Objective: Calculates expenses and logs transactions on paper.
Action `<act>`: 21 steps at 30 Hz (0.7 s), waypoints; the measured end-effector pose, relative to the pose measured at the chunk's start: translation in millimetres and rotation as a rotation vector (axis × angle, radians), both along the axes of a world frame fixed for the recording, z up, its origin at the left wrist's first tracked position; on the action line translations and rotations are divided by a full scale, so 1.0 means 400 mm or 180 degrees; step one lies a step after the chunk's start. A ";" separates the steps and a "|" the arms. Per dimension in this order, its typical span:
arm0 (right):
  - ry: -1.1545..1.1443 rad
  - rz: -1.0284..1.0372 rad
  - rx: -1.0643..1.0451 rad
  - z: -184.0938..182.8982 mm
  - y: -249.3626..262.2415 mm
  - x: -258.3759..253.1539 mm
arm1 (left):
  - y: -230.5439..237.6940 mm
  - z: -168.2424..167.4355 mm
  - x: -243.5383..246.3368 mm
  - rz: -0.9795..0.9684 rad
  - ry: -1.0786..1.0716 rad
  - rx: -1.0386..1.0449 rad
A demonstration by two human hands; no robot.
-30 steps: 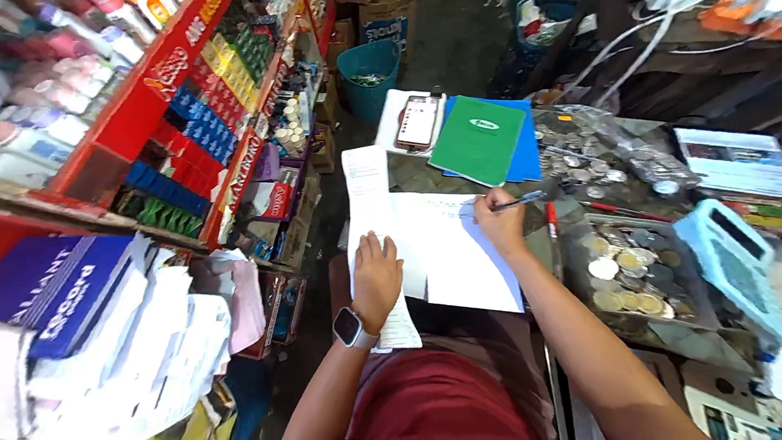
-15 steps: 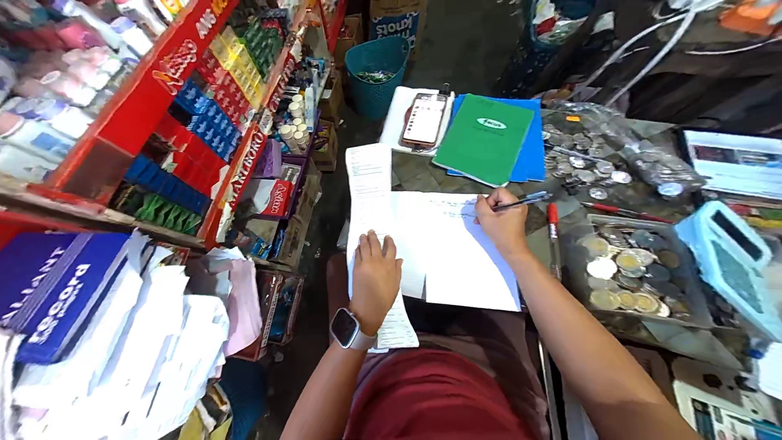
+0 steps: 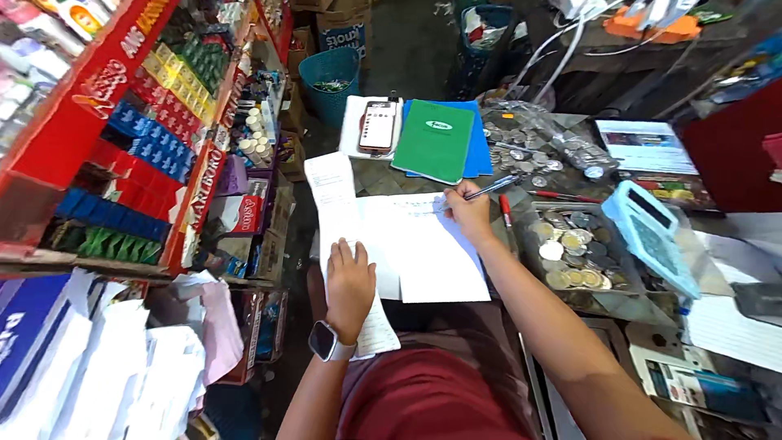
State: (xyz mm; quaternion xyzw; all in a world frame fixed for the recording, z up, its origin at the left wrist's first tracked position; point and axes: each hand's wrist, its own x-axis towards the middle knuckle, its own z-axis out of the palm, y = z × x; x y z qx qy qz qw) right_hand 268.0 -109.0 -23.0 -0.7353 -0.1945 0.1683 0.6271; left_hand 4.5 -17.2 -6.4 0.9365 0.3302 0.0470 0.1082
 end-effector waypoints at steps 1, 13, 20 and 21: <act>0.0007 0.0018 -0.0020 -0.003 -0.001 0.002 | -0.002 0.008 0.003 0.0038 0.0078 -0.0117; -0.0070 -0.0021 -0.0068 0.011 0.010 -0.005 | -0.007 0.037 0.023 0.0072 0.0420 -0.0402; 0.0020 0.0011 -0.0256 0.070 0.049 -0.022 | -0.006 0.042 0.021 0.0065 0.0470 -0.0437; -0.0001 0.0043 -0.0170 0.082 0.058 -0.033 | -0.006 0.044 0.022 0.0068 0.0494 -0.0455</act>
